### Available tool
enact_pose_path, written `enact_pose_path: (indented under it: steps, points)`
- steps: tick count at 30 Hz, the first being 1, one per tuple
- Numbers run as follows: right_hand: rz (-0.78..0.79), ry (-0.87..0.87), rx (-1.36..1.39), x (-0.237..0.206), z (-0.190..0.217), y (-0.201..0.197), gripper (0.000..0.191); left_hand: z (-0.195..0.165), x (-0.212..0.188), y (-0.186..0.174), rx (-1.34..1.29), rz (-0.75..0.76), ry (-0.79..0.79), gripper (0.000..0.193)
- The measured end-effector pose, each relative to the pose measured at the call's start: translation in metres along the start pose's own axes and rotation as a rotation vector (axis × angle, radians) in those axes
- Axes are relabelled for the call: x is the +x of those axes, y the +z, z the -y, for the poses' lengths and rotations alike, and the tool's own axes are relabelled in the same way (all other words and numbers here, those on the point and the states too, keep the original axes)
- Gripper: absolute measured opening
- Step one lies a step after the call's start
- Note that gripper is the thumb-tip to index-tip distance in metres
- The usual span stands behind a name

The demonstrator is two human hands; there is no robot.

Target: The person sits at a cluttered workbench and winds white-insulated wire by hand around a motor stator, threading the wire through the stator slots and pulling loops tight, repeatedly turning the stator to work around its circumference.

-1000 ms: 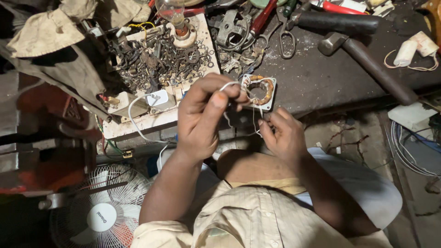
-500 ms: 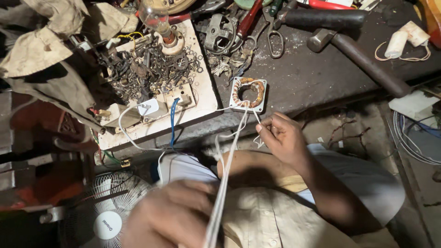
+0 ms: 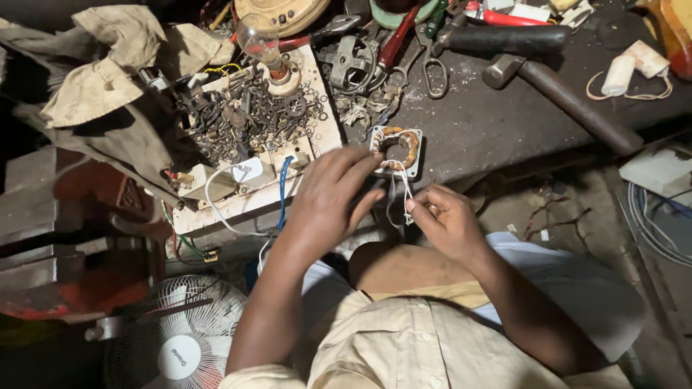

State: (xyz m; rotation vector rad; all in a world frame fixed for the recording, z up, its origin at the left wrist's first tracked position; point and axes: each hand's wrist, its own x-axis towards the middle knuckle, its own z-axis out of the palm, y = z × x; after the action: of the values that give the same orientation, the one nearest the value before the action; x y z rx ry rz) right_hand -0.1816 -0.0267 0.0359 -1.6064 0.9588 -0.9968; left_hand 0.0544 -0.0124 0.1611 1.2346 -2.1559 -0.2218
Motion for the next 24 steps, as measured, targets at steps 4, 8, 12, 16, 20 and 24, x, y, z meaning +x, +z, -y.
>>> enact_pose_path:
  steps: [4, 8, 12, 16, 20, 24]
  points:
    - [0.032, 0.3, 0.257, 0.0, -0.002, -0.003, 0.017, 0.021, 0.015, 0.027, 0.014, -0.012, 0.061, 0.062]
    - [0.047, 0.291, 0.194, 0.001, -0.005, -0.005, 0.018, 0.036, 0.018, 0.039, 0.004, 0.037, -0.014, 0.064]
    - [0.052, 0.103, 0.006, 0.003, -0.006, -0.004, 0.018, 0.041, 0.014, 0.043, -0.003, 0.06, -0.049, 0.063]
    - [0.071, 0.09, -0.08, 0.001, -0.004, -0.009, 0.016, 0.043, 0.012, 0.044, 0.001, 0.062, -0.071, 0.063]
    - [0.053, 0.157, -0.123, -0.004, 0.0, -0.014, 0.018, 0.043, 0.013, 0.045, -0.003, 0.066, -0.072, 0.06]
    - [0.083, 0.125, -0.109, -0.006, 0.0, -0.008, 0.021, 0.044, 0.013, 0.043, -0.016, 0.098, -0.067, 0.058]
